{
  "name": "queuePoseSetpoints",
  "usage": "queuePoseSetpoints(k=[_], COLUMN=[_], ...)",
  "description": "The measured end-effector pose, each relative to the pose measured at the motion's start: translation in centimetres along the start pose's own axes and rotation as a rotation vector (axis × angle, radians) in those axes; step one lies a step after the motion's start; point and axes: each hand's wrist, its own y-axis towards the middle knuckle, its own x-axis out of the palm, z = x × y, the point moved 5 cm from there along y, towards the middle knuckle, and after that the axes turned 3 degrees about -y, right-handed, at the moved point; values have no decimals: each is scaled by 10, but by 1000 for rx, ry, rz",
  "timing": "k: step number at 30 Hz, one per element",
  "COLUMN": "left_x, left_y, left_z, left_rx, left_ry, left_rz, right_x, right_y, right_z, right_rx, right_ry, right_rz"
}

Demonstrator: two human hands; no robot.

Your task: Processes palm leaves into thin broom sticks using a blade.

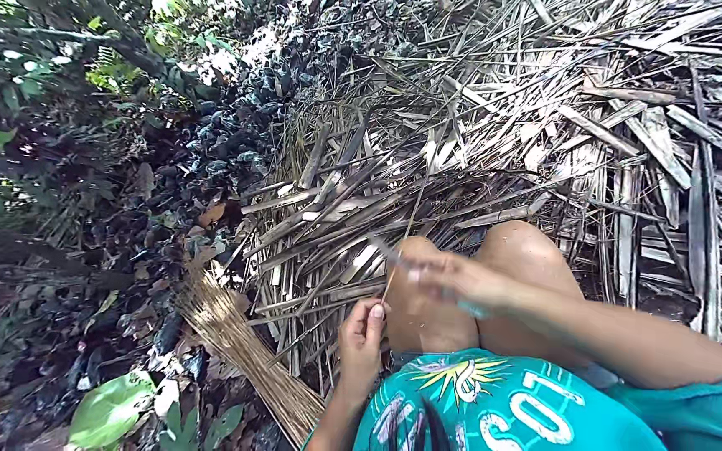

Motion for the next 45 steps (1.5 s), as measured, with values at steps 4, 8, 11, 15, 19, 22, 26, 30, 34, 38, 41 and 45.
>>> queuePoseSetpoints(k=[4, 8, 11, 15, 19, 22, 26, 30, 34, 38, 41, 45], left_x=[-12, -9, -3, -6, -18, -6, 15, 22, 18, 18, 19, 15], left_y=[-18, -19, -11, -13, -26, -16, 7, 13, 5, 6, 11, 8], left_z=[-4, -10, -6, -10, -31, -25, 3, 13, 14, 11, 9, 4], left_rx=[25, -20, -12, 102, 83, 48, 156, 183, 105, 23, -31, -101], left_ry=[63, 67, 69, 93, 142, 182, 229, 123, 15, -23, -55, -140], left_rz=[-44, -30, -8, 25, -30, -90, -9, 23, -51, -63, -39, -79], right_x=[-88, -85, -7, -5, -83, -79, -30, 11, -50, -73, -23, -64], right_y=[3, -1, -3, -2, 1, 0, -2, -11, -12, -2, -4, 3], right_z=[-31, -33, 5, 1, -29, -25, -1, 16, -14, -23, -3, -5], right_rx=[-279, -325, -20, 11, -303, -334, -181, -49, -235, -382, -130, -199], right_ry=[136, 209, 113, 130, 209, 131, 29, 24, 71, 206, 153, 126], right_rz=[314, 332, -35, -89, 195, 211, 69, -184, 64, 167, -25, 145])
